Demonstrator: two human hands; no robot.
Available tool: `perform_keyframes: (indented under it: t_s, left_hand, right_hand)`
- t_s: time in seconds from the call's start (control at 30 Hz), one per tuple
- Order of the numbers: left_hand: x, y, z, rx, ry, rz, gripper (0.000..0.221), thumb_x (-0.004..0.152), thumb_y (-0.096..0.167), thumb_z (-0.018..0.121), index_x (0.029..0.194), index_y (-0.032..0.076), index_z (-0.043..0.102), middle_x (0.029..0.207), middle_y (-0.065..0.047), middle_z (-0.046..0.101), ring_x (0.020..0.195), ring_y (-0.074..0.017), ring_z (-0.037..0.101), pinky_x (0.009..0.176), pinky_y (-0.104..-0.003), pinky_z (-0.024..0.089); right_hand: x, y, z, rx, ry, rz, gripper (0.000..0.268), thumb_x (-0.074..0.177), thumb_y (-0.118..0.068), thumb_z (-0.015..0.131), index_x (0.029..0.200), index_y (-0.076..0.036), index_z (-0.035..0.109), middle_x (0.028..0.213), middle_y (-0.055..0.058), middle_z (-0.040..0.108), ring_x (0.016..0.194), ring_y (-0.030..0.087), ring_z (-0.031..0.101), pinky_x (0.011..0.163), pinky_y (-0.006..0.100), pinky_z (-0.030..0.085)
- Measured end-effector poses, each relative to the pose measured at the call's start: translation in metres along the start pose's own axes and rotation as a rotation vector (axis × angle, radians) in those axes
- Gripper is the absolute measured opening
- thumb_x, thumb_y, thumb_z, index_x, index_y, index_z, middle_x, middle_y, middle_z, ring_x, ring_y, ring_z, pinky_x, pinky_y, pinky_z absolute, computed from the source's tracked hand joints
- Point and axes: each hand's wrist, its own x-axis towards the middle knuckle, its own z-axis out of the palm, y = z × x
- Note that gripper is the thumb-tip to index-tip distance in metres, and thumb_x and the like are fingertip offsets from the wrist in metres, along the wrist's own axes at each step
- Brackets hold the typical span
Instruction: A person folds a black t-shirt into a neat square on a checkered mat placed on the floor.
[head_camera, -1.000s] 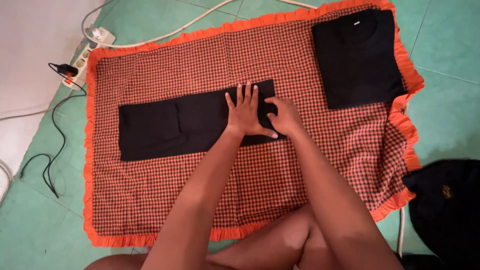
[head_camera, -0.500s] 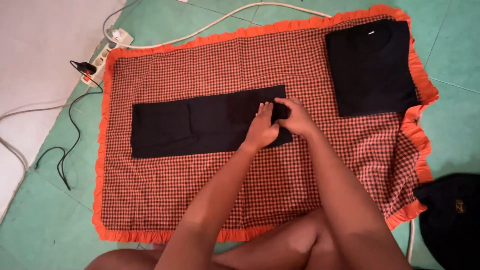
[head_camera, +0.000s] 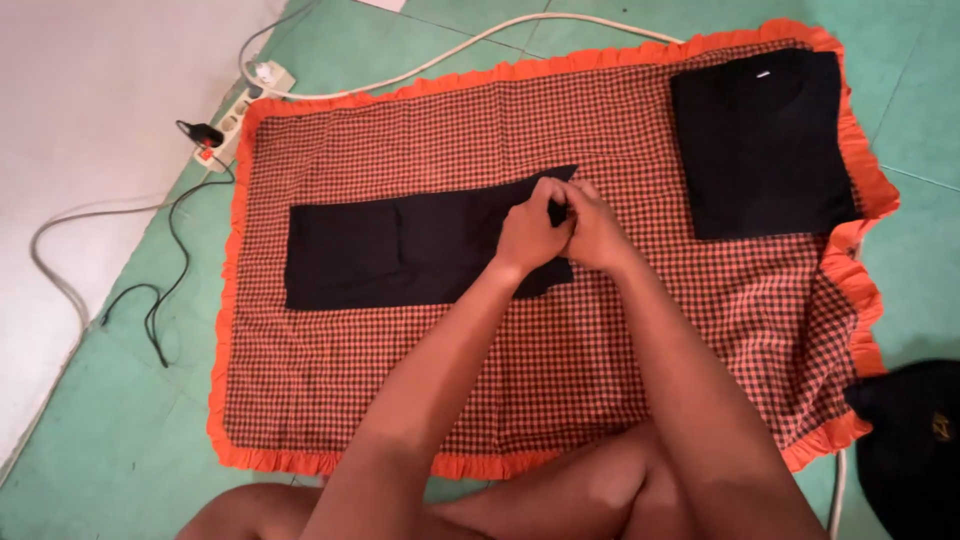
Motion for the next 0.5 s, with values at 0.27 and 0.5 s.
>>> perform_keyframes:
  t_s: [0.27, 0.5]
  left_hand:
    - [0.009, -0.017, -0.018, -0.091, 0.003, 0.06, 0.018, 0.081, 0.021, 0.068, 0.099, 0.02, 0.063, 0.099, -0.017, 0.076, 0.102, -0.0441, 0.072, 0.087, -0.051, 0.061]
    - [0.008, -0.008, -0.063, -0.007, -0.048, 0.205, 0.042, 0.079, -0.001, 0.056, 0.117, 0.004, 0.072, 0.115, -0.024, 0.074, 0.117, -0.044, 0.067, 0.103, -0.049, 0.055]
  right_hand:
    - [0.016, -0.007, 0.013, 0.048, -0.011, 0.043, 0.09, 0.064, -0.017, 0.09, 0.14, -0.003, 0.044, 0.131, 0.022, 0.045, 0.117, 0.048, 0.057, 0.091, 0.052, 0.057]
    - [0.01, -0.018, 0.024, 0.567, -0.088, -0.037, 0.117, 0.077, 0.013, 0.074, 0.166, -0.007, 0.002, 0.143, 0.016, 0.024, 0.103, 0.022, 0.061, 0.084, 0.037, 0.065]
